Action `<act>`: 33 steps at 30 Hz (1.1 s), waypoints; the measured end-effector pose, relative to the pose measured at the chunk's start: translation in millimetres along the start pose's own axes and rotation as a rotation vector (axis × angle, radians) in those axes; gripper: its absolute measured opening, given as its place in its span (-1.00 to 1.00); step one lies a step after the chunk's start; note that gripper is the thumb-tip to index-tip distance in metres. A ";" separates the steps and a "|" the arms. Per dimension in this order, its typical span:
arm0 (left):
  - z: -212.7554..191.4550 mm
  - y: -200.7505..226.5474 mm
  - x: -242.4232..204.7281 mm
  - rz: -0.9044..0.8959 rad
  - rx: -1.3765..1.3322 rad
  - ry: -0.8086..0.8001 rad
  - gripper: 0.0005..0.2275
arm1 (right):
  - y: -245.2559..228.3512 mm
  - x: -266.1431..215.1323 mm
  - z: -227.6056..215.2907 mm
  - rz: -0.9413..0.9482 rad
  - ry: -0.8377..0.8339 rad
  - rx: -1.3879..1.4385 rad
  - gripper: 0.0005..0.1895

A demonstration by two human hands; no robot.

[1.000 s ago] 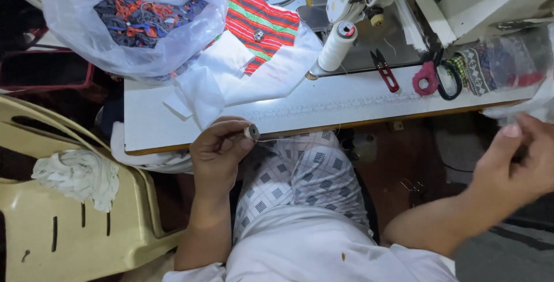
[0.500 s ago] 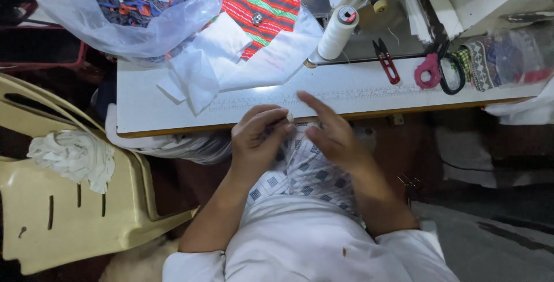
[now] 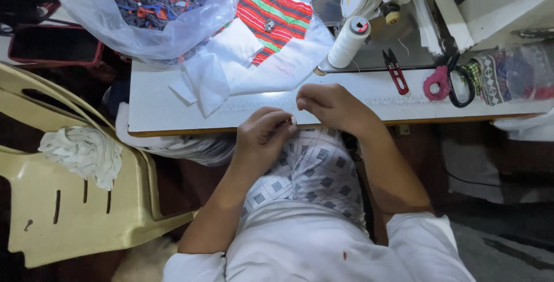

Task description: The person threads a needle with white thread, then sews a button onto a piece of white fabric with a colorful striped border. The person uses a sewing machine, scissors, and a spool of thread during the task.

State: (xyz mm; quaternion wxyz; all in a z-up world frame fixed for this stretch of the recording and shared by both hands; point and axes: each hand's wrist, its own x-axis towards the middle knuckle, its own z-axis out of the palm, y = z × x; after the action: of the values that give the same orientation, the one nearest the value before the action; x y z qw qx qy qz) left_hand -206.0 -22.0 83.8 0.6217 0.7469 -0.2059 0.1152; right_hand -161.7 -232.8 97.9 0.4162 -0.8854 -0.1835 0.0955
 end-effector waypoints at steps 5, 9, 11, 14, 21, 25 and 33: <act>-2.5 -2.9 -0.1 0.045 0.024 0.107 -0.88 | -15.2 -30.1 23.5 0.034 -0.155 -0.110 -0.66; -3.8 3.8 -0.3 0.039 -0.046 0.055 -0.87 | -3.6 -8.5 29.8 0.108 -0.060 -0.186 -0.71; -1.4 7.1 -2.1 0.052 -0.023 0.033 -0.88 | 3.7 -3.2 19.1 0.017 0.009 -0.114 -0.74; -4.7 2.1 1.0 0.083 0.029 0.040 -0.89 | -11.4 -16.2 4.9 -0.061 -0.003 -0.032 -0.73; -4.0 -6.3 -3.5 0.008 -0.112 -0.011 -0.88 | -3.3 -6.9 25.3 0.093 -0.193 -0.009 -0.69; -5.2 -1.9 -1.0 0.051 -0.087 -0.089 -0.88 | -9.0 -9.1 10.2 -0.025 -0.072 -0.050 -0.66; -13.6 6.8 -5.3 -0.017 -0.185 0.003 -0.90 | -11.4 -13.2 25.3 -0.023 -0.194 -0.214 -0.76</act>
State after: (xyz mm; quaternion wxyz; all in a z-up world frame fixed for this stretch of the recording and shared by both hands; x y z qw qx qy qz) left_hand -212.6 -8.8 90.2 0.6894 0.6878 -0.2084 0.0912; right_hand -184.6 -213.7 90.9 0.3008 -0.9092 -0.2420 0.1560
